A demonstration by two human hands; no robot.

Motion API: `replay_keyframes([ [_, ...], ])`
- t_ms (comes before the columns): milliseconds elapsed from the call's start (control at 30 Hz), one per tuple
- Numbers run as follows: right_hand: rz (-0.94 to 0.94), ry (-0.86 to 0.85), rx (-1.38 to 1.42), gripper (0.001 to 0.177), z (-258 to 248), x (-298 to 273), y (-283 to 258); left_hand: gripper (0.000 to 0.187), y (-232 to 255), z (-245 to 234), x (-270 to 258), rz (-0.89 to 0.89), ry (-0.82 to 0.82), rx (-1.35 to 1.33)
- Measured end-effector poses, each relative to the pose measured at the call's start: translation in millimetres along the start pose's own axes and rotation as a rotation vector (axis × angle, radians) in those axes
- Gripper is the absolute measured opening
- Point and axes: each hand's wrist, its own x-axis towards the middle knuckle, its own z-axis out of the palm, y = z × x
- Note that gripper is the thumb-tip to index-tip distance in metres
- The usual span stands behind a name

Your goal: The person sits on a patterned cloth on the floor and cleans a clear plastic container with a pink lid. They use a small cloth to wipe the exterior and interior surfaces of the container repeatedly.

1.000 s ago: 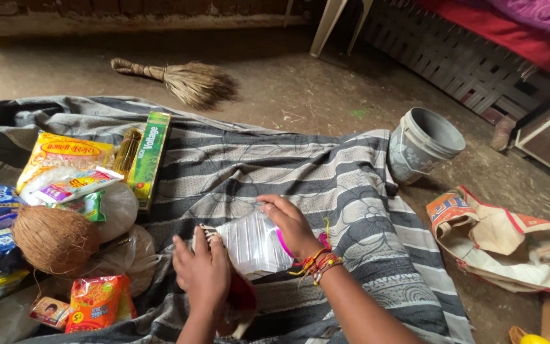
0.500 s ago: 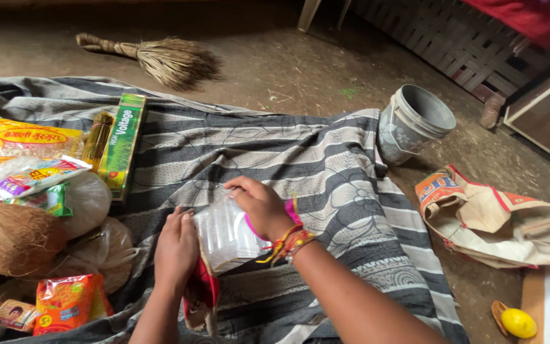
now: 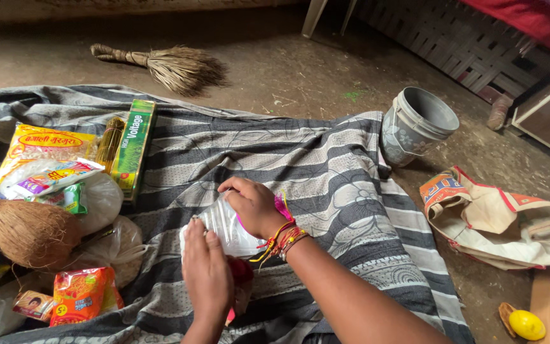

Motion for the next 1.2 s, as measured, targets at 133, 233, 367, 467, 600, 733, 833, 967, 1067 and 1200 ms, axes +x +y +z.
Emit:
replay_keyframes([
  [133,-0.015,-0.037,0.059,0.027,-5,-1,9,0.064,10,2,15,-0.029,-0.087,0.008],
  [233,-0.006,-0.057,0.112,0.028,-8,0,6,0.067,1,5,37,-0.053,-0.148,0.027],
  [367,0.009,-0.066,0.091,0.027,-11,-2,-1,0.065,-25,10,74,-0.113,-0.232,0.01],
  [467,0.006,-0.04,0.071,0.025,-8,-4,-6,0.066,-43,13,92,-0.247,-0.292,0.112],
  [600,-0.034,0.018,0.067,0.023,0,-3,-11,0.068,-58,15,97,-0.28,-0.288,0.127],
  [733,0.054,0.03,0.045,0.023,4,0,-16,0.071,-59,15,84,-0.261,-0.252,0.162],
  [833,0.024,0.053,0.017,0.023,6,-1,-16,0.076,-46,10,62,-0.268,-0.231,0.181],
  [967,0.046,0.035,0.053,0.025,3,-3,-11,0.08,-20,4,22,-0.274,-0.148,0.164],
  [1067,0.032,0.011,0.069,0.027,0,-2,-4,0.08,-3,6,-1,-0.251,-0.074,0.177],
  [1200,0.044,-0.02,0.055,0.028,-4,-5,0,0.075,26,15,-25,-0.124,0.006,0.126],
])
